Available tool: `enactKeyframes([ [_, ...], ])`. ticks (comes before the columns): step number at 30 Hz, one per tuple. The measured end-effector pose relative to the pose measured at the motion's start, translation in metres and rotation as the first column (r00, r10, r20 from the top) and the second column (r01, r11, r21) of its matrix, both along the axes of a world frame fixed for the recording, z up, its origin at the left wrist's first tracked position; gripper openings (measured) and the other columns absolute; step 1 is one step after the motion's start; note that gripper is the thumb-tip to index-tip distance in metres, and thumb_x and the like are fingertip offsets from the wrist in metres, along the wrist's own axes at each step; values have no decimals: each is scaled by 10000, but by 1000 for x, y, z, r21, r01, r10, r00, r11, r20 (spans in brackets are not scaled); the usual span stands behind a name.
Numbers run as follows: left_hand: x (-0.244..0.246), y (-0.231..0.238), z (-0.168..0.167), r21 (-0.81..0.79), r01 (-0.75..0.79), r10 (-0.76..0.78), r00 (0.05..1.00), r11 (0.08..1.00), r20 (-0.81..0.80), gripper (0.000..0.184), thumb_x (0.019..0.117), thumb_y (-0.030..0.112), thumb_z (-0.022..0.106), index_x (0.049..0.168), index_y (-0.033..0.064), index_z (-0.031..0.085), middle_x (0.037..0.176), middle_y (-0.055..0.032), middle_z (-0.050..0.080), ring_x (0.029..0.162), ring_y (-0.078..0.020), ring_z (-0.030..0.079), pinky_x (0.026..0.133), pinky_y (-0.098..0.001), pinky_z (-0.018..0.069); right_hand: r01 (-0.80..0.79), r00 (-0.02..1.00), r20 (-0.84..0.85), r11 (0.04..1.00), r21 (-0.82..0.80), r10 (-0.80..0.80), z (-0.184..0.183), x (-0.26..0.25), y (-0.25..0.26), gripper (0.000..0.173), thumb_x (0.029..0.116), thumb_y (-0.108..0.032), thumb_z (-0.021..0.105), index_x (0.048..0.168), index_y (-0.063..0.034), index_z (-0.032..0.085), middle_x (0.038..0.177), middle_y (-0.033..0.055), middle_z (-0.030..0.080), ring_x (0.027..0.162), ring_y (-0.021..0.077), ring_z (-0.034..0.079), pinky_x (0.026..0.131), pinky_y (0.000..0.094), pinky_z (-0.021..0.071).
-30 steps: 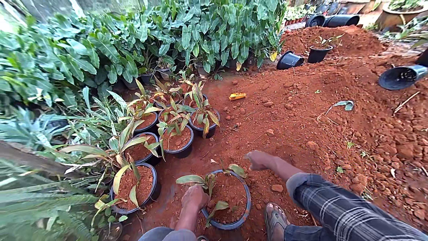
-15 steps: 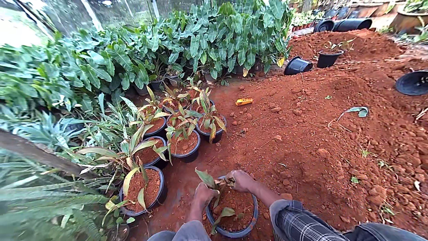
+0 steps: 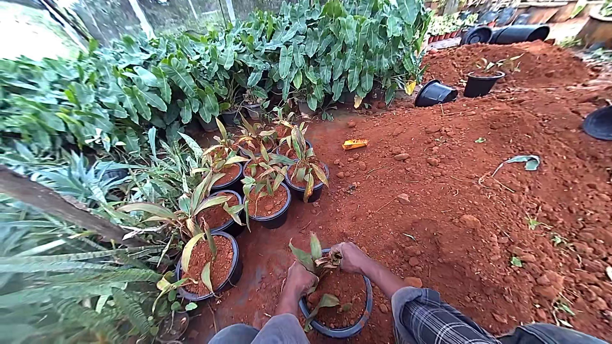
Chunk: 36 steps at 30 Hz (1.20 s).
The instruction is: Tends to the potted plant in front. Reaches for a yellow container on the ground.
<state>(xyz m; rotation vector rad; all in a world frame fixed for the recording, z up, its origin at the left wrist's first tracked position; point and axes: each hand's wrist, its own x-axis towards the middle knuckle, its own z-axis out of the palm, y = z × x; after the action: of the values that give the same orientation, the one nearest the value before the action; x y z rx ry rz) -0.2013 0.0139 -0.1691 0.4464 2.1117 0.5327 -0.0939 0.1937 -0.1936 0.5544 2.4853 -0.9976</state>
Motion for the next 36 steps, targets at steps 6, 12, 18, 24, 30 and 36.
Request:
enactKeyframes([
  [6,3,2,2,-124,96,-92,995,988,37,673,810,248,839,1377,8,569,1379,-213,598,1305,-324,567,1097,-514,449,56,998,4,998,-17,-56,2,3,4,376,925,-203,704,1270,-64,651,1206,206,681,1142,372,648,998,587,487],
  [12,-3,3,0,-129,40,-31,997,991,72,585,869,290,800,1339,2,603,1325,-217,628,1228,-324,617,1048,-502,487,433,871,171,883,179,-461,25,29,1,627,923,-444,693,1420,-102,521,1350,176,631,1258,350,615,1022,561,497],
  [18,-9,6,-3,-97,-53,66,990,994,128,533,968,387,698,1332,8,615,1334,-214,626,1234,-326,618,1037,-500,497,418,866,260,903,96,-428,20,46,-41,474,963,-456,624,1171,-33,678,1182,219,685,1143,381,656,949,598,508],
  [24,-9,2,-3,-63,-65,72,990,996,118,484,973,334,683,1324,7,616,1317,-216,632,1204,-326,626,1015,-506,502,233,944,247,972,-21,-220,24,22,-83,352,996,-234,567,1266,-29,661,1253,228,666,1207,373,632,1021,566,486],
  [30,-9,-7,-9,12,-179,174,968,984,180,589,912,226,760,1409,20,519,1325,-218,620,1194,-329,638,979,-500,544,351,922,202,934,-75,-330,23,15,-93,317,987,-174,560,1228,12,647,1236,238,656,1195,371,628,1011,552,490],
  [36,-10,-7,-8,13,-65,61,981,998,185,540,884,200,782,1358,36,581,1302,-202,641,1182,-318,645,980,-504,541,361,922,156,932,-16,-354,15,14,-81,399,950,-123,586,1325,14,594,1322,233,626,1272,347,595,1067,517,466],
])
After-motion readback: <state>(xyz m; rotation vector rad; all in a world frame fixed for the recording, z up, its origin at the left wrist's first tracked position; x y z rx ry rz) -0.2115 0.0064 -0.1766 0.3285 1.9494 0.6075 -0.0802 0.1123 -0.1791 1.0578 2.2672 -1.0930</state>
